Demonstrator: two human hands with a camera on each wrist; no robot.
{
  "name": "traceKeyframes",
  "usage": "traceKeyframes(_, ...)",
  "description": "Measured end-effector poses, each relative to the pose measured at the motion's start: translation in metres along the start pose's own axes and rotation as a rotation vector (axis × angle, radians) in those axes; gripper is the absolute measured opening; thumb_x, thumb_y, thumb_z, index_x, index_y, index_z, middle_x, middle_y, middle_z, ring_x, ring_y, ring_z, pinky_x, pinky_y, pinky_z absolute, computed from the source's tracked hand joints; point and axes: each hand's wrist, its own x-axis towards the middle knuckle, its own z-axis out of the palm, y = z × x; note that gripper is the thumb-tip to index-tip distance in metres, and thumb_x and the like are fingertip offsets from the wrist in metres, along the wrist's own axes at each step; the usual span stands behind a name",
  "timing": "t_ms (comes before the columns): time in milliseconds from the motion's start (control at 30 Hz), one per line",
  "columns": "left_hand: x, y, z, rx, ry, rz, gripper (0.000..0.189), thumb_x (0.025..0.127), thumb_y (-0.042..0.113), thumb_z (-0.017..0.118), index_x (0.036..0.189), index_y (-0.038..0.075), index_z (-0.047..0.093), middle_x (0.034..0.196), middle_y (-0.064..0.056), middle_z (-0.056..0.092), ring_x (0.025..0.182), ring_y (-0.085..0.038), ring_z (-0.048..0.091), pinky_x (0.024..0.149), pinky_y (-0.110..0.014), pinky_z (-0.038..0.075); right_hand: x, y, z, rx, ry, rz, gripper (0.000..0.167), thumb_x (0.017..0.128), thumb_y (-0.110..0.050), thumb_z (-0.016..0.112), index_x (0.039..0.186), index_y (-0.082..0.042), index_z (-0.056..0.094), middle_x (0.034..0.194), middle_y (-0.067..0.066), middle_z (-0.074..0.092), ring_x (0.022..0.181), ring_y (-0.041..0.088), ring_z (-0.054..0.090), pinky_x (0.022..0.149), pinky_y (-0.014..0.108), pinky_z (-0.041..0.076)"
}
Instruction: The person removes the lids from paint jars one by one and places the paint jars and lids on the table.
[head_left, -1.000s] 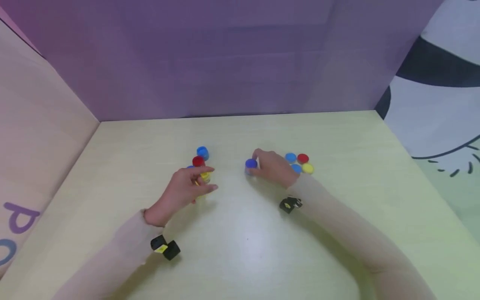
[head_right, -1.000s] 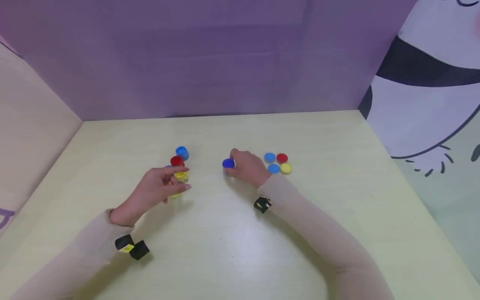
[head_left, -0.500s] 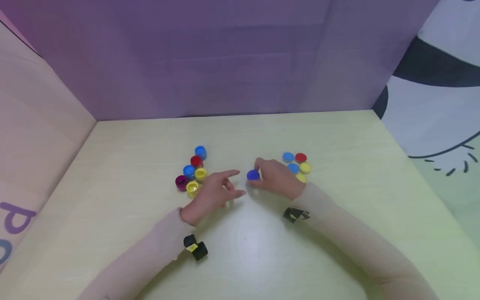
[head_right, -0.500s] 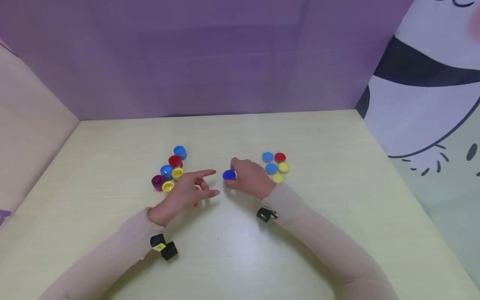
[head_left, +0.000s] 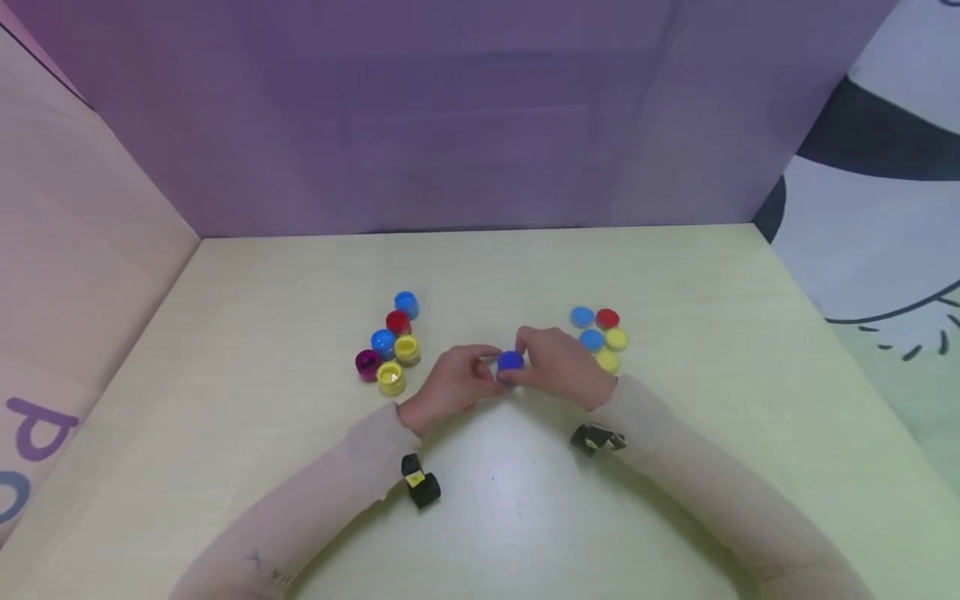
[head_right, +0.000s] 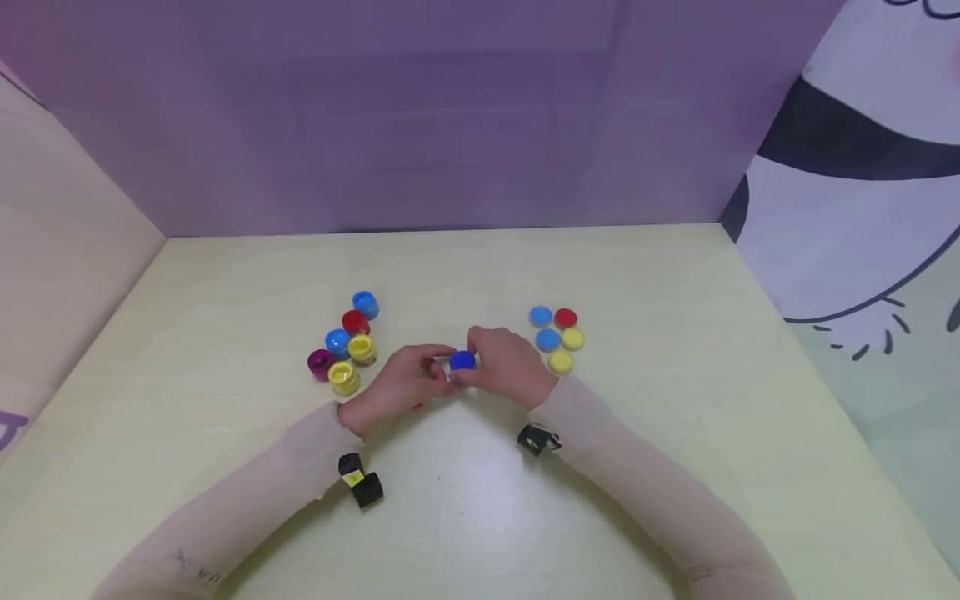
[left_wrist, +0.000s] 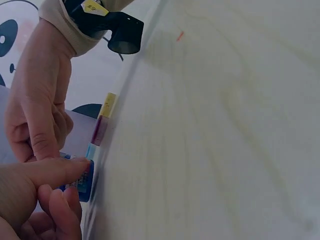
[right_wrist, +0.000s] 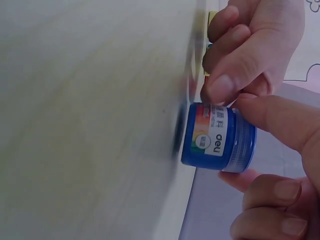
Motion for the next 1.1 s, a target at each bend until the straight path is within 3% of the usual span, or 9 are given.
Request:
traceKeyframes(233, 0.004, 0.004, 0.006, -0.02, 0.0, 0.007, 0.033, 0.081, 0.013, 0.073, 0.113, 0.008, 0.065, 0.079, -0.003, 0.065, 0.055, -0.012, 0.052, 0.051, -0.024, 0.044, -0.002, 0.001, 0.002, -0.027, 0.011, -0.018, 0.032, 0.082, -0.033, 0.073, 0.086, -0.008, 0.053, 0.061, 0.0, 0.048, 0.054, 0.014, 0.044, 0.051, 0.023, 0.035)
traceKeyframes(400, 0.008, 0.003, 0.009, 0.038, 0.021, -0.021, 0.029, 0.079, 0.016, 0.075, 0.106, 0.012, 0.068, 0.077, -0.001, 0.064, 0.057, -0.013, 0.053, 0.053, -0.025, 0.045, -0.002, 0.001, 0.002, -0.05, 0.011, -0.022, 0.034, 0.083, -0.034, 0.072, 0.084, -0.008, 0.051, 0.06, 0.0, 0.046, 0.052, 0.013, 0.043, 0.05, 0.023, 0.033)
traceKeyframes(633, 0.01, 0.001, 0.01, 0.16, 0.061, 0.032, 0.027, 0.081, 0.017, 0.075, 0.106, 0.012, 0.067, 0.081, 0.001, 0.062, 0.071, -0.014, 0.056, 0.067, -0.027, 0.047, -0.001, 0.001, 0.003, -0.065, 0.015, -0.034, 0.034, 0.082, -0.035, 0.073, 0.081, -0.009, 0.051, 0.061, 0.0, 0.046, 0.054, 0.014, 0.044, 0.051, 0.023, 0.033)
traceKeyframes(867, 0.011, -0.004, 0.011, 0.142, 0.047, 0.049, 0.027, 0.083, 0.013, 0.072, 0.11, 0.013, 0.069, 0.086, 0.004, 0.066, 0.083, -0.014, 0.055, 0.079, -0.029, 0.047, 0.0, 0.001, 0.004, -0.094, 0.018, -0.069, 0.035, 0.081, -0.033, 0.074, 0.08, -0.009, 0.05, 0.06, 0.0, 0.045, 0.053, 0.013, 0.043, 0.051, 0.022, 0.032)
traceKeyframes(1100, 0.009, -0.007, 0.01, 0.141, 0.016, 0.079, 0.025, 0.085, 0.014, 0.07, 0.11, 0.015, 0.07, 0.082, 0.006, 0.066, 0.081, -0.013, 0.054, 0.076, -0.027, 0.046, 0.001, 0.0, 0.004, -0.111, 0.017, -0.131, 0.035, 0.08, -0.031, 0.075, 0.075, -0.009, 0.048, 0.059, -0.002, 0.041, 0.052, 0.011, 0.039, 0.05, 0.021, 0.029)
